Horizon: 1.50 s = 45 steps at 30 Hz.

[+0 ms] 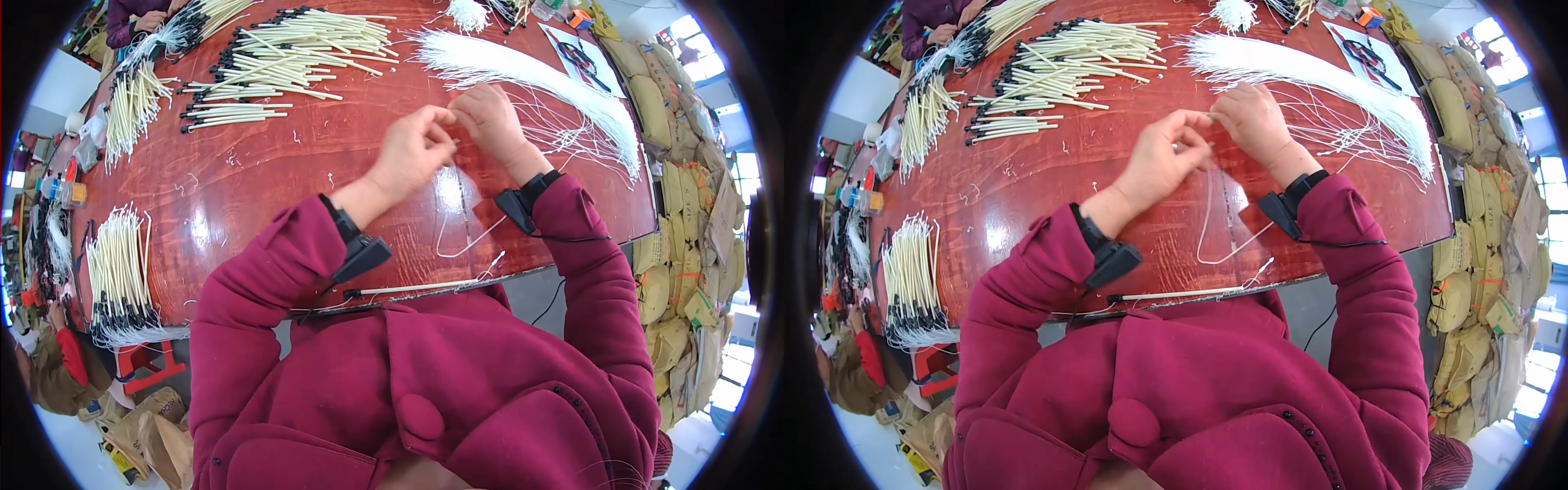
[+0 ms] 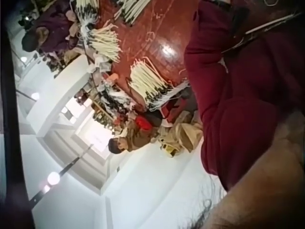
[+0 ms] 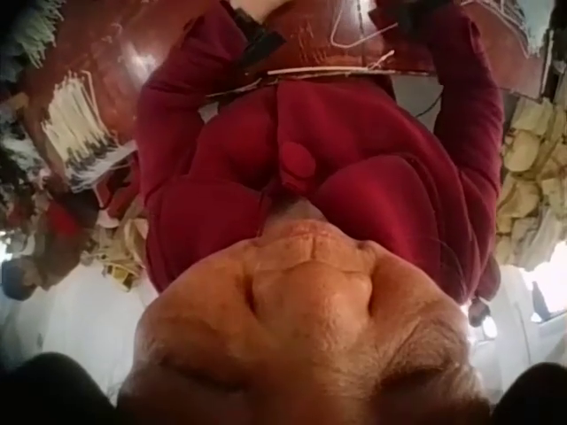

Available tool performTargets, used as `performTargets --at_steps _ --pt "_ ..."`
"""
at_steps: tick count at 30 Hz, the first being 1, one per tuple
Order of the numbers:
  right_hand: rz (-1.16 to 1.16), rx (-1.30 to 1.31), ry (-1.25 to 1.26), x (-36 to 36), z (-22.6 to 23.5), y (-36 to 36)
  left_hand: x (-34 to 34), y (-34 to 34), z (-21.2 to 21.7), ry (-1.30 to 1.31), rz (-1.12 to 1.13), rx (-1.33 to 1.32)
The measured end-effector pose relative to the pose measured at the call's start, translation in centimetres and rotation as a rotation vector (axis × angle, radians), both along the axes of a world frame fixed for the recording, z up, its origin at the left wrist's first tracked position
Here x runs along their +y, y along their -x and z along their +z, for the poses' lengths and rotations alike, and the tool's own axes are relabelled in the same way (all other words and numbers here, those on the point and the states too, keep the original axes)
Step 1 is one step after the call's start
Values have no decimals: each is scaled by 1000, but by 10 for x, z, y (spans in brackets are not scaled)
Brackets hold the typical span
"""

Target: Manual assembly of calligraphy brushes by organizing bristles and fitting them into handles.

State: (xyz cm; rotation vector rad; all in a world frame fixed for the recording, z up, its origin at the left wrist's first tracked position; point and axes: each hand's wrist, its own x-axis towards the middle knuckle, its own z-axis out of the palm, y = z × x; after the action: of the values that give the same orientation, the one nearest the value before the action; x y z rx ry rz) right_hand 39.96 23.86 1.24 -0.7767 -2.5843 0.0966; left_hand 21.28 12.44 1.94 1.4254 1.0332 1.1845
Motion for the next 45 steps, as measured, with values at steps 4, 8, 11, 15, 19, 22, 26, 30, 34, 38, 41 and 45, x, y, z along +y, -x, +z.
performTargets --at_steps 4,8,11,15,19,22,26,30,34,38,41,45 --pt "-92 130 -228 -19 25 5 -32 53 1 274 118 -19" --pt "-41 62 -45 -59 25 -26 -78 101 -14 414 332 -103" --pt "178 -63 95 -115 13 -44 -107 119 -13 466 390 -40" --pt "181 -137 229 -153 18 -61 -126 136 -19 475 442 19" --pt "152 -171 150 -149 18 -62 -138 142 -24 464 462 27" --pt "187 -229 181 -152 2 -59 -139 142 -24 460 477 29" --pt "171 -273 195 -151 1 -56 -149 143 -24 477 525 59" --pt "111 -302 178 -142 7 -58 -153 145 -31 440 547 174" --pt "87 -277 177 -142 4 -61 -152 136 -33 305 569 454" --pt "79 -220 227 -141 3 -59 -155 138 -28 239 591 777" --pt "82 -199 259 -141 3 -59 -147 147 -18 212 562 846" --pt "89 -164 281 -143 4 -60 -91 193 13 22 472 1057"
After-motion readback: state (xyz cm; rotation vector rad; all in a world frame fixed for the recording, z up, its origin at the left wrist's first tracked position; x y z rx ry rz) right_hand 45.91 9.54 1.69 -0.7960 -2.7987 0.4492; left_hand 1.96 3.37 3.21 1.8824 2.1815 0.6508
